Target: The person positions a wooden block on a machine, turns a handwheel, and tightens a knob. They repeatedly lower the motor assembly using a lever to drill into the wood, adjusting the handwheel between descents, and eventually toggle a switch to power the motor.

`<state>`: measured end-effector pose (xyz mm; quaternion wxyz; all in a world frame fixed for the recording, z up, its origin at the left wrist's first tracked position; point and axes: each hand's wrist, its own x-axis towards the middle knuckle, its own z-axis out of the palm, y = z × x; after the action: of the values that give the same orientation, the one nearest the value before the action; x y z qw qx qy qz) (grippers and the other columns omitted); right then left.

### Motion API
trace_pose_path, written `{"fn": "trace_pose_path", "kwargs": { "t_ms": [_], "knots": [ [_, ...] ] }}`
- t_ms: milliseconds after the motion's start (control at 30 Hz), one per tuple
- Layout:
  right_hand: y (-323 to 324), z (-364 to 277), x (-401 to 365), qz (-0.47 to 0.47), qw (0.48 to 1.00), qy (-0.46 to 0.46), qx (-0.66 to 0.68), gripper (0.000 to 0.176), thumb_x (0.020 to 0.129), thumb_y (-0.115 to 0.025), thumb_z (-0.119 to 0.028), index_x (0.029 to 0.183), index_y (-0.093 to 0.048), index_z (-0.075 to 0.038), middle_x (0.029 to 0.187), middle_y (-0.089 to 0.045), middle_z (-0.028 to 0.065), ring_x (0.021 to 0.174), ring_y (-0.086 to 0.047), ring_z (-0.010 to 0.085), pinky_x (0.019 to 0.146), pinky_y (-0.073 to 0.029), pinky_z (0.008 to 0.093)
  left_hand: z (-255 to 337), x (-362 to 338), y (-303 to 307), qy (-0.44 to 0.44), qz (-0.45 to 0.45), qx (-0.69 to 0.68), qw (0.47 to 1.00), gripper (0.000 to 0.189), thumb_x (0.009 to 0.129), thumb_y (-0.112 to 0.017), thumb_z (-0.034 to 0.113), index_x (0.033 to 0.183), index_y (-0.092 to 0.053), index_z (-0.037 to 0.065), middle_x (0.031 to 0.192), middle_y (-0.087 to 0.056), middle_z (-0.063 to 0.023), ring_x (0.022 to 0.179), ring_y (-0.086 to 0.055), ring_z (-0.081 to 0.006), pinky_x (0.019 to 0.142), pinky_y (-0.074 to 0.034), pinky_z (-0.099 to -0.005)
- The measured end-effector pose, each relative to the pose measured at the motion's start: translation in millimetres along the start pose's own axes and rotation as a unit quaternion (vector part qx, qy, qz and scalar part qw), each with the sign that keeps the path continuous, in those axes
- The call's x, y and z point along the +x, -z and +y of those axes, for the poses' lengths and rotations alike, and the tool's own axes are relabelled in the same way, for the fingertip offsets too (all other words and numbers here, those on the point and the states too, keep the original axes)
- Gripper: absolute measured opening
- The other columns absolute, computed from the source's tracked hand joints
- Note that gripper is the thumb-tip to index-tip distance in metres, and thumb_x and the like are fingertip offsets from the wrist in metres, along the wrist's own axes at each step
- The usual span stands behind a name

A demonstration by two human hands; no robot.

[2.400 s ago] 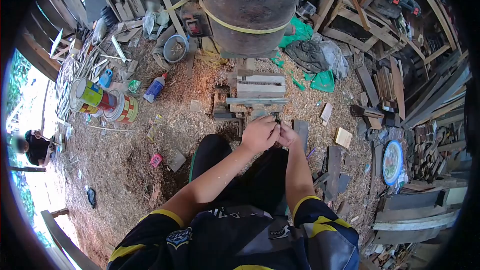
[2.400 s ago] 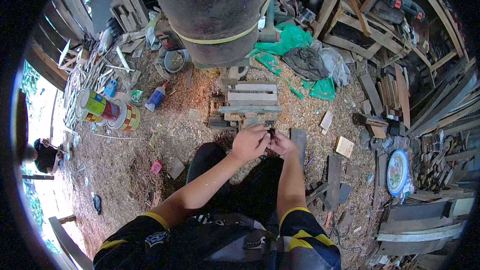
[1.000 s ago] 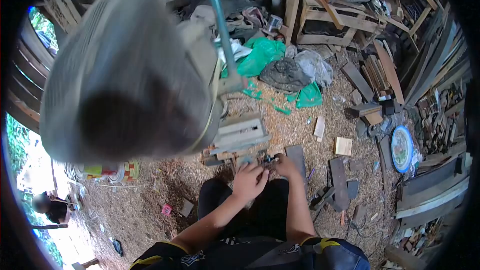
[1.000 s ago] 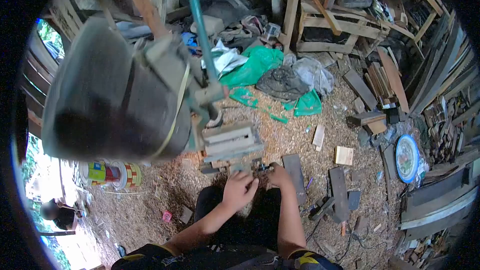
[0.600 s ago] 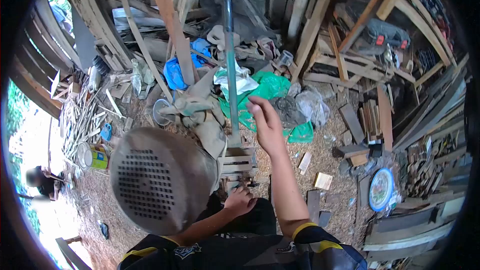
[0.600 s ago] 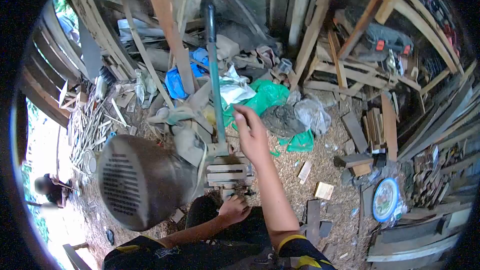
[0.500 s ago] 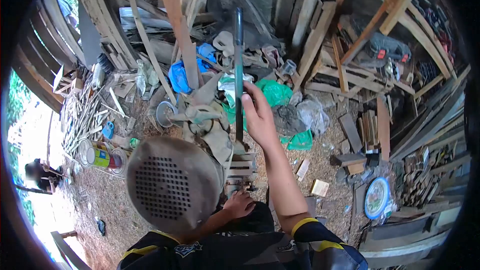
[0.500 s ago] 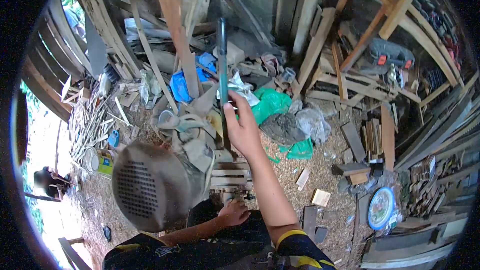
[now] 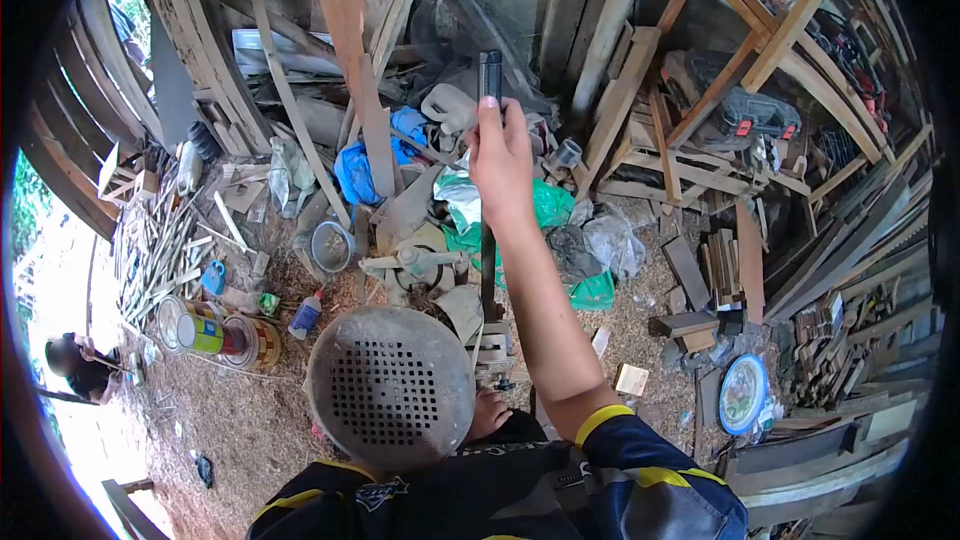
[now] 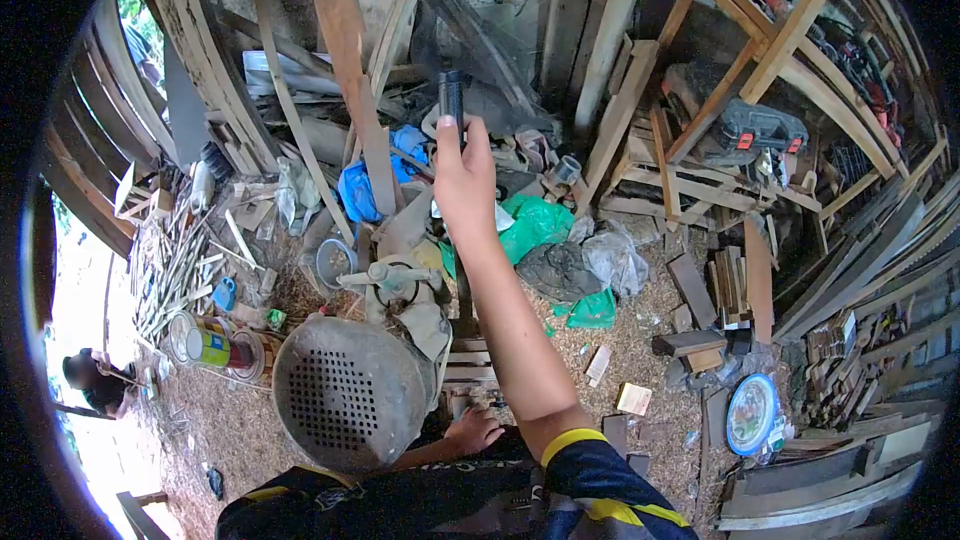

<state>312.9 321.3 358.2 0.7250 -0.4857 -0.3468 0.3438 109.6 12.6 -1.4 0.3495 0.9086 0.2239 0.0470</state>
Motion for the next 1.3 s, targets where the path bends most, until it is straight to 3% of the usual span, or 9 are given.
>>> {"fn": "trace_pose_path", "kwargs": {
  "t_ms": [300, 400, 533, 733, 800, 933, 1033, 1100, 1300],
  "knots": [
    [-3, -68, 18, -0.092, 0.977, -0.184, 0.060, 0.066, 0.099, -0.057, -0.073, 0.080, -0.054, -0.010, 0.062, -0.052, 0.0019, 0.045, -0.044, 0.0150, 0.044, -0.034, 0.0293, 5, -3, -2, -0.001, 0.053, 0.017, 0.998, 0.033, 0.102, -0.065, 0.036, 0.096, -0.077, 0.006, 0.103, -0.068, -0.0148, 0.109, -0.064, -0.0366, 0.099, -0.051, -0.0511],
    [-6, -68, 8, -0.074, 0.984, -0.149, 0.069, 0.069, 0.102, -0.048, -0.075, 0.074, -0.048, -0.012, 0.055, -0.035, -0.0039, 0.045, -0.032, 0.0107, 0.044, -0.024, 0.0303, 12, -2, 3, 0.026, 0.029, 0.017, 0.999, 0.034, 0.101, -0.066, 0.037, 0.091, -0.077, 0.006, 0.104, -0.069, -0.0125, 0.110, -0.064, -0.0343, 0.100, -0.051, -0.0514],
    [-12, -71, 5, -0.036, 0.986, -0.158, 0.044, 0.072, 0.102, -0.045, -0.076, 0.071, -0.047, -0.012, 0.054, -0.035, -0.0043, 0.043, -0.032, 0.0107, 0.043, -0.023, 0.0302, 10, -1, 3, 0.026, -0.035, 0.018, 0.999, 0.034, 0.100, -0.067, 0.037, 0.090, -0.077, 0.006, 0.103, -0.071, -0.0115, 0.110, -0.064, -0.0335, 0.101, -0.050, -0.0514],
    [-14, -73, -31, 0.021, 0.999, -0.005, -0.038, 0.074, 0.104, -0.039, -0.076, 0.068, -0.047, -0.012, 0.051, -0.034, -0.0046, 0.041, -0.031, 0.0108, 0.041, -0.023, 0.0298, 2, 1, -6, -0.023, -0.062, 0.105, 0.992, 0.032, 0.098, -0.067, 0.035, 0.089, -0.078, 0.007, 0.096, -0.073, -0.0102, 0.109, -0.066, -0.0335, 0.099, -0.051, -0.0505],
    [-4, -80, -63, -0.030, 0.998, 0.049, 0.004, 0.074, 0.106, -0.036, -0.073, 0.067, -0.047, -0.011, 0.050, -0.035, -0.0039, 0.040, -0.032, 0.0111, 0.040, -0.024, 0.0293, 5, -1, -12, -0.007, -0.054, 0.096, 0.994, 0.032, 0.098, -0.066, 0.036, 0.089, -0.078, 0.007, 0.096, -0.073, -0.0107, 0.106, -0.067, -0.0345, 0.099, -0.051, -0.0506],
    [7, -87, -66, -0.118, 0.992, 0.004, 0.035, 0.074, 0.107, -0.034, -0.071, 0.066, -0.048, -0.011, 0.048, -0.040, -0.0005, 0.038, -0.036, 0.0134, 0.039, -0.027, 0.0298, -4, -2, -18, 0.005, 0.002, 0.095, 0.995, 0.031, 0.097, -0.065, 0.035, 0.086, -0.077, 0.008, 0.093, -0.073, -0.0131, 0.094, -0.071, -0.0353, 0.095, -0.053, -0.0521],
    [26, -88, -37, -0.271, 0.951, -0.020, 0.146, 0.068, 0.106, -0.042, -0.061, 0.083, -0.070, -0.003, 0.066, -0.064, 0.0097, 0.060, -0.062, 0.0210, 0.059, -0.047, 0.0348, -8, -9, -35, 0.032, 0.031, 0.095, 0.994, 0.031, 0.095, -0.064, 0.037, 0.087, -0.077, 0.009, 0.092, -0.074, -0.0145, 0.091, -0.072, -0.0363, 0.091, -0.055, -0.0520],
    [9, -103, -58, -0.129, 0.980, -0.082, 0.125, 0.060, 0.106, -0.048, -0.059, 0.077, -0.059, -0.008, 0.056, -0.044, -0.0013, 0.047, -0.042, 0.0159, 0.049, -0.036, 0.0322, -11, -8, -34, 0.025, 0.013, 0.054, 0.998, 0.030, 0.093, -0.066, 0.036, 0.087, -0.075, 0.009, 0.091, -0.074, -0.0155, 0.090, -0.072, -0.0377, 0.087, -0.057, -0.0508],
    [-20, -118, -88, 0.058, 0.998, 0.005, 0.004, 0.060, 0.102, -0.049, -0.060, 0.068, -0.054, -0.012, 0.051, -0.037, -0.0026, 0.042, -0.035, 0.0145, 0.043, -0.027, 0.0330, -9, -7, -41, 0.096, 0.000, 0.033, 0.995, 0.021, 0.089, -0.066, 0.025, 0.092, -0.074, 0.006, 0.094, -0.075, -0.0229, 0.094, -0.073, -0.0427, 0.086, -0.058, -0.0528]
  ]
}}
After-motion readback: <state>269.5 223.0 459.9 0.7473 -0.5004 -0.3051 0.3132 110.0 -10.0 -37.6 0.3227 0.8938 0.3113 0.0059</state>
